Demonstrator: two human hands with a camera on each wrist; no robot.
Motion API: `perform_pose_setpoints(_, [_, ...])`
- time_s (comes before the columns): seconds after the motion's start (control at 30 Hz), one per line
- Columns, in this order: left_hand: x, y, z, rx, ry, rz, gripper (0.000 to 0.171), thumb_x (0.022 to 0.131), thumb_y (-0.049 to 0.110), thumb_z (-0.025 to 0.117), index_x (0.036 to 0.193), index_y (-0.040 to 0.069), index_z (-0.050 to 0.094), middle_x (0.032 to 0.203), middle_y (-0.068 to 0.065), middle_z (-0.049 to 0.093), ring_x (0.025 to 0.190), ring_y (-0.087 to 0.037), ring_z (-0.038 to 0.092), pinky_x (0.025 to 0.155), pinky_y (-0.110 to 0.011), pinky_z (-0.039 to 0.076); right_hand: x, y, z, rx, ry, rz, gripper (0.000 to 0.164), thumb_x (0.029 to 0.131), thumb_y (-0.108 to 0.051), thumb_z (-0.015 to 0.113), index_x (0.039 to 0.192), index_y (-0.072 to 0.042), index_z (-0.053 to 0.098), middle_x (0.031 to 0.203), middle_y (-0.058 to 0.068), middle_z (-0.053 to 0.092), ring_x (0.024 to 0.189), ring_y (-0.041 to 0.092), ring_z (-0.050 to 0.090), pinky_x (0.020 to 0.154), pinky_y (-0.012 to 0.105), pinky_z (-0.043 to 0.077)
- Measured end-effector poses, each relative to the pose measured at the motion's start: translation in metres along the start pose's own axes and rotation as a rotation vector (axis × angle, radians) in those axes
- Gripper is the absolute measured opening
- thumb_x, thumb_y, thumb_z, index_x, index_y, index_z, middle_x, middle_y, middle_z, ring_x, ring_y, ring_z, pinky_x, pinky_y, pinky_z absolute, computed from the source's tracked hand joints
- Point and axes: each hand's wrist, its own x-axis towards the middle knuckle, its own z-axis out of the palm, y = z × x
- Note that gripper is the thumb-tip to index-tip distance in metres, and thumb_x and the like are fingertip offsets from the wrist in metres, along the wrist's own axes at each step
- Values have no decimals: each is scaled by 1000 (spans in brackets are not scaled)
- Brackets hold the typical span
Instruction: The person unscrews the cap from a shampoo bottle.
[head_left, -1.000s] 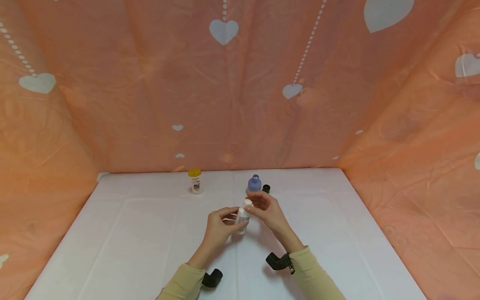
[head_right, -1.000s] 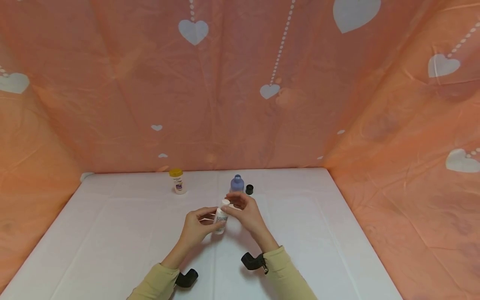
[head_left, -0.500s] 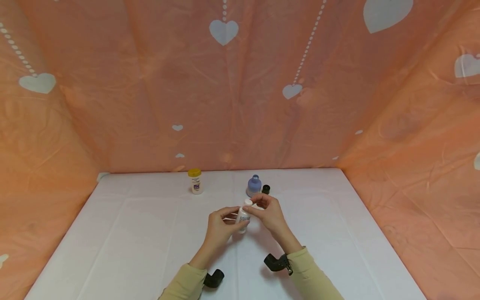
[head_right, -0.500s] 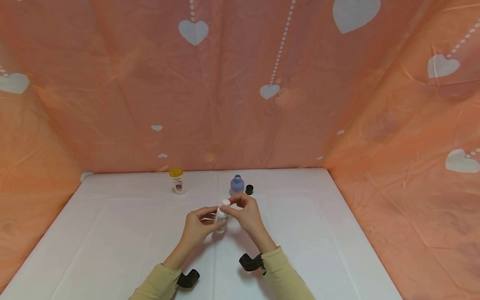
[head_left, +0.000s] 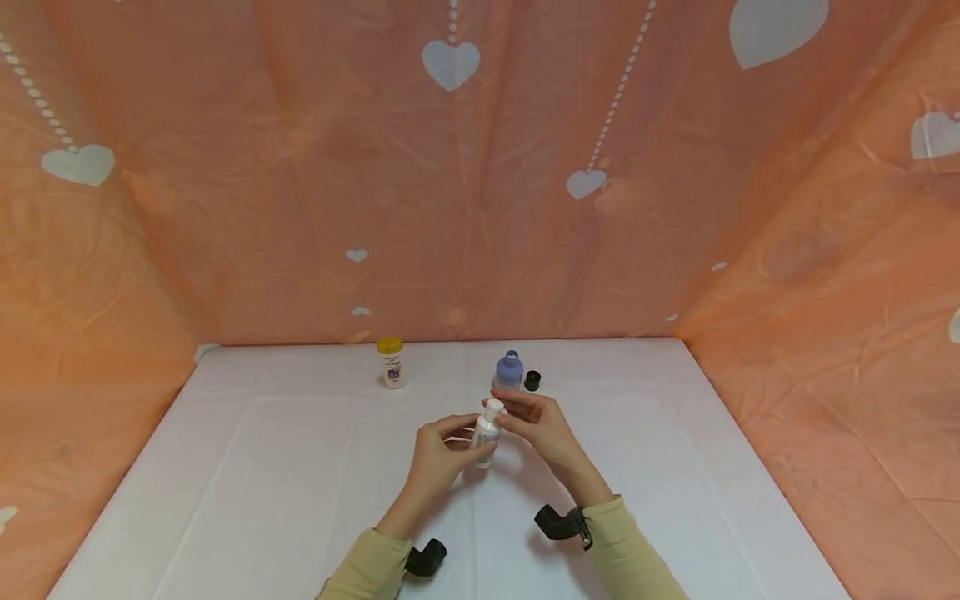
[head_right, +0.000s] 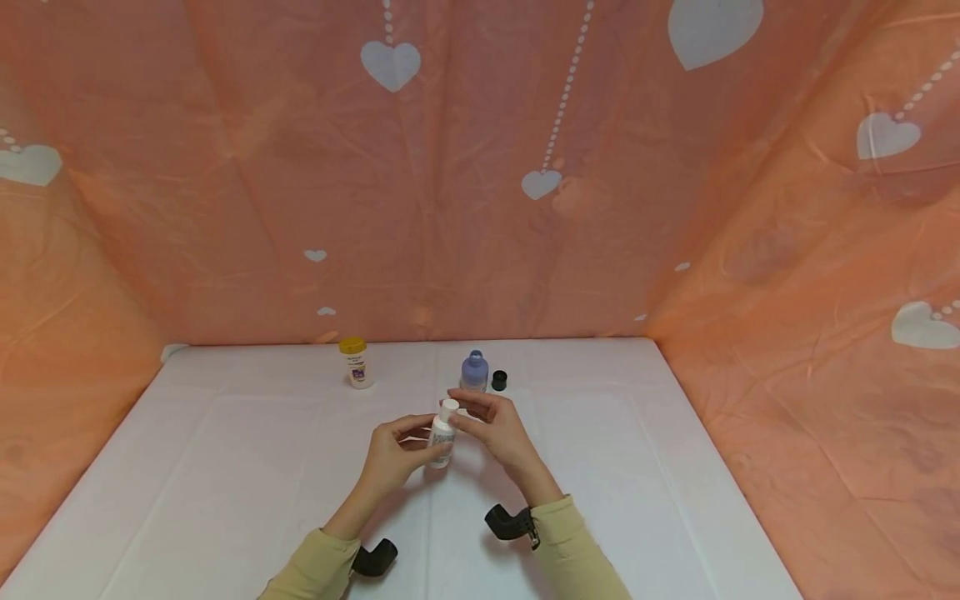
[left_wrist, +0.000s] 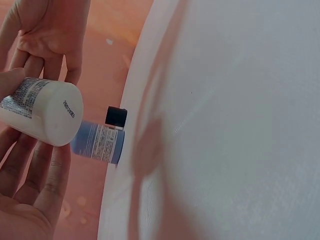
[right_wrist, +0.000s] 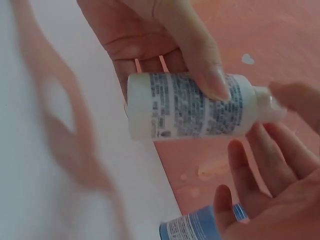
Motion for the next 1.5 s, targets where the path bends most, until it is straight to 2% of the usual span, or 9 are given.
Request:
perform_pose_setpoints(0.23, [-1, -5, 1, -14, 6, 44, 40, 70, 9, 86, 107, 2, 72, 101, -13, 69, 82, -24, 68, 70, -30, 58, 2, 2, 13, -114, 184, -38, 49, 79, 2, 76, 121, 7, 54, 113, 17, 62, 103, 20, 58, 97, 45, 42])
perform_pose_setpoints(0.37, [-2, -2, 3, 1, 25, 18, 40, 69, 7, 86, 107, 6, 73, 101, -10, 69, 82, -24, 67, 70, -28, 57, 1, -6, 21, -115, 254, -38, 44, 75, 5, 77, 112, 10, 53, 98, 14, 62, 96, 31, 56, 94, 54, 38])
perform_pose_setpoints(0.53, [-5, 17, 2, 22, 21, 28, 39, 71, 0, 83, 108, 0, 71, 101, -14, 68, 84, -31, 66, 69, -26, 57, -1, -11, 25, -145, 294, -9, 34, 74, 1, 80, 99, 6, 58, 89, 5, 62, 98, 39, 56, 95, 55, 37])
perform_pose_setpoints(0.63, [-8, 30, 1, 27, 14, 22, 38, 71, -2, 82, 107, -4, 70, 101, -17, 68, 85, -35, 66, 70, -26, 57, 1, -2, 21, -143, 293, 13, 29, 75, -2, 81, 97, 3, 62, 90, 4, 64, 98, 33, 59, 98, 54, 37])
perform_pose_setpoints(0.73, [-9, 34, 1, 20, 10, -1, 38, 72, -1, 82, 108, -3, 70, 102, -17, 68, 87, -36, 65, 71, -26, 57, 1, 3, 17, -135, 255, 19, 29, 78, -4, 79, 103, 1, 65, 96, 6, 66, 98, 26, 61, 98, 46, 42])
perform_pose_setpoints(0.9, [-9, 35, 0, 23, -1, -12, 38, 72, -2, 82, 108, -4, 69, 102, -17, 67, 87, -36, 65, 72, -28, 57, -2, 4, 10, -64, 133, 9, 36, 85, -2, 71, 118, 6, 61, 110, 16, 65, 101, 22, 60, 87, 29, 50])
perform_pose_setpoints(1.07, [-9, 34, 0, 23, -6, -18, 38, 72, -1, 82, 108, -4, 69, 102, -17, 67, 88, -35, 65, 73, -31, 57, -3, 3, 7, -17, 47, 15, 42, 89, -3, 67, 126, 10, 54, 120, 22, 61, 106, 24, 60, 88, 28, 51])
perform_pose_setpoints(1.3, [-10, 36, 0, 29, -2, -17, 38, 73, -2, 81, 109, -3, 69, 103, -18, 67, 87, -34, 66, 72, -28, 57, -1, 5, 11, -77, 136, -12, 44, 83, -2, 74, 123, 7, 56, 119, 19, 61, 112, 30, 55, 104, 52, 35])
perform_pose_setpoints(1.5, [-9, 33, 2, 18, 16, 17, 38, 72, -2, 82, 108, -3, 69, 102, -18, 68, 85, -36, 66, 72, -32, 58, 1, 5, 18, -101, 249, 20, 43, 79, -4, 78, 115, 6, 56, 109, 16, 62, 103, 23, 57, 101, 48, 36])
